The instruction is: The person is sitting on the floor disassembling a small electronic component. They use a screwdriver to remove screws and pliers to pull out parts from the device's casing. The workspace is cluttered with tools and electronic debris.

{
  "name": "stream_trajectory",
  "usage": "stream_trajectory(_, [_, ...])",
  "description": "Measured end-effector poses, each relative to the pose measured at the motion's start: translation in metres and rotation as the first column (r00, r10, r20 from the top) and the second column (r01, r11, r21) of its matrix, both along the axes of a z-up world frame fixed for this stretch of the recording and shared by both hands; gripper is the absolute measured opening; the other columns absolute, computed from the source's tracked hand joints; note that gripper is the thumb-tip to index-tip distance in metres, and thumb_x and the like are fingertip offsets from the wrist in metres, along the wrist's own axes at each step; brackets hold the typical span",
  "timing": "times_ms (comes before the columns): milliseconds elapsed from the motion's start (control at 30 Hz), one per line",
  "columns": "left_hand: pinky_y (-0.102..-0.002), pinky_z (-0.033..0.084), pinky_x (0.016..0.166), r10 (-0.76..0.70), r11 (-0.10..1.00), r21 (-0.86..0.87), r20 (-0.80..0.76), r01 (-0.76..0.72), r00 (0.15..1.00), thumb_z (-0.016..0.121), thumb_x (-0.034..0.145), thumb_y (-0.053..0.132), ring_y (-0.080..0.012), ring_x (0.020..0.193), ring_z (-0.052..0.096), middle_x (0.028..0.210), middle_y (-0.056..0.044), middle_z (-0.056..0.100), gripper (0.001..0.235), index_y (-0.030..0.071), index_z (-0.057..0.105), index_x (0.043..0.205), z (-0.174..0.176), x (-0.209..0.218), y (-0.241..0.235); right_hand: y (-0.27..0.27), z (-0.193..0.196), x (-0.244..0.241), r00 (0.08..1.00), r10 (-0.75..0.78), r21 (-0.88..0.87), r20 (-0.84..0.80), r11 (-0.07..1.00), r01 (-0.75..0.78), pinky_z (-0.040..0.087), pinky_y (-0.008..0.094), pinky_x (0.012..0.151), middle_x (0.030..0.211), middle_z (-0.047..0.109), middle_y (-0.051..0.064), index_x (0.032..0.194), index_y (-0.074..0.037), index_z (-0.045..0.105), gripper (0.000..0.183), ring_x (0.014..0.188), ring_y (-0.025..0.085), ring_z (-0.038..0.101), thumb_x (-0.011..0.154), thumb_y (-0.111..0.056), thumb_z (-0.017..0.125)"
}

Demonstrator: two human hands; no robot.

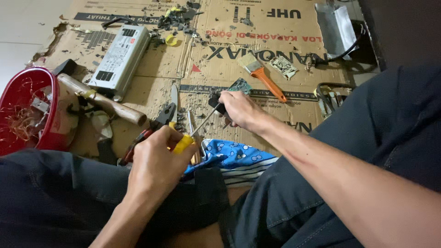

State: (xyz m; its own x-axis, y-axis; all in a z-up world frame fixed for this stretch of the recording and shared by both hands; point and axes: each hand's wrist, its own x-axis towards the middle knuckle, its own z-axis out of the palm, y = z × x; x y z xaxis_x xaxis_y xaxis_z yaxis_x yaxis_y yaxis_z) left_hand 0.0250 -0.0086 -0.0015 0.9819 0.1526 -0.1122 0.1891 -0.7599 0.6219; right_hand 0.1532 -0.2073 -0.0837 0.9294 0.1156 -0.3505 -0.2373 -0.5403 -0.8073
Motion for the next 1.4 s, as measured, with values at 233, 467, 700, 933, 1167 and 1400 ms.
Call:
stream_trajectory(233, [-0.025, 0.019, 0.032, -0.001, 0.797, -0.530, -0.481, -0.289, 0.877, 0.063, 0.101, 0.028, -0.0173, 0.032, 0.033, 0.046, -0.014, 0.048, 0.039, -0.003, 0.070, 0.078, 0.025, 0.017, 0.002, 0.009, 0.053, -0.023, 0.995, 0.057, 0.018, -0.082, 0.998, -0.056, 0.040, 0.029, 0.052, 0.078, 0.052, 0.001, 0.089, -0.014, 0.051, 0.034, 0.062, 0.014, 0.048, 0.110, -0.030, 0.030])
stream_trajectory(467, [-0.033, 0.038, 0.056, 0.053, 0.969, -0.205, -0.380, -0.140, 0.923, 0.079, 0.078, 0.041, -0.0186, 0.061, 0.053, 0.070, -0.006, 0.062, 0.037, 0.012, 0.066, 0.097, 0.017, 0.015, -0.006, 0.008, 0.051, -0.023, 0.996, 0.034, 0.014, -0.085, 0.999, -0.032, 0.037, 0.032, 0.056, 0.074, 0.046, -0.001, 0.081, -0.017, 0.044, 0.033, 0.059, 0.013, 0.039, 0.109, -0.028, 0.031])
stream_trajectory(700, [-0.042, 0.057, 0.055, -0.176, 0.885, 0.433, -0.031, 0.172, 0.984, 0.049, 0.105, 0.051, -0.0236, 0.064, 0.069, 0.083, -0.007, 0.069, 0.043, 0.013, 0.065, 0.090, -0.010, 0.001, -0.009, 0.009, 0.065, -0.026, 0.993, -0.036, 0.061, -0.113, 0.997, 0.043, 0.041, 0.028, 0.054, 0.089, 0.066, 0.006, 0.095, -0.011, 0.056, 0.032, 0.069, 0.015, 0.056, 0.106, -0.027, 0.031])
stream_trajectory(933, [-0.029, 0.039, 0.035, 0.002, 0.855, -0.428, -0.560, -0.291, 0.828, 0.064, 0.093, 0.029, -0.0185, 0.044, 0.046, 0.083, -0.016, 0.064, 0.051, -0.001, 0.060, 0.134, 0.025, 0.022, -0.004, 0.003, 0.025, -0.012, 0.997, -0.067, 0.021, 0.024, 0.998, 0.067, 0.047, 0.028, 0.047, 0.063, 0.067, 0.010, 0.076, -0.014, 0.067, 0.035, 0.048, 0.019, 0.061, 0.087, -0.037, 0.044])
stream_trajectory(1167, [-0.047, 0.056, 0.075, 0.006, 1.000, 0.012, -0.171, -0.004, 0.985, 0.079, 0.081, 0.043, -0.0411, 0.089, 0.074, 0.094, -0.018, 0.076, 0.041, 0.011, 0.078, 0.106, 0.007, 0.011, 0.002, 0.006, 0.042, -0.016, 0.998, -0.057, 0.074, 0.036, 0.996, 0.054, 0.049, 0.026, 0.046, 0.068, 0.067, 0.011, 0.078, -0.010, 0.068, 0.035, 0.055, 0.019, 0.063, 0.088, -0.035, 0.045])
stream_trajectory(1400, [-0.028, 0.031, 0.030, 0.001, 0.882, -0.435, -0.387, -0.183, 0.922, 0.068, 0.090, 0.041, -0.0202, 0.034, 0.036, 0.042, -0.011, 0.038, 0.046, -0.004, 0.070, 0.079, 0.006, 0.021, 0.000, 0.004, 0.041, -0.016, 0.996, -0.083, 0.106, 0.014, 0.991, 0.081, 0.053, 0.028, 0.046, 0.071, 0.071, 0.010, 0.079, -0.011, 0.069, 0.034, 0.055, 0.018, 0.065, 0.087, -0.034, 0.045])
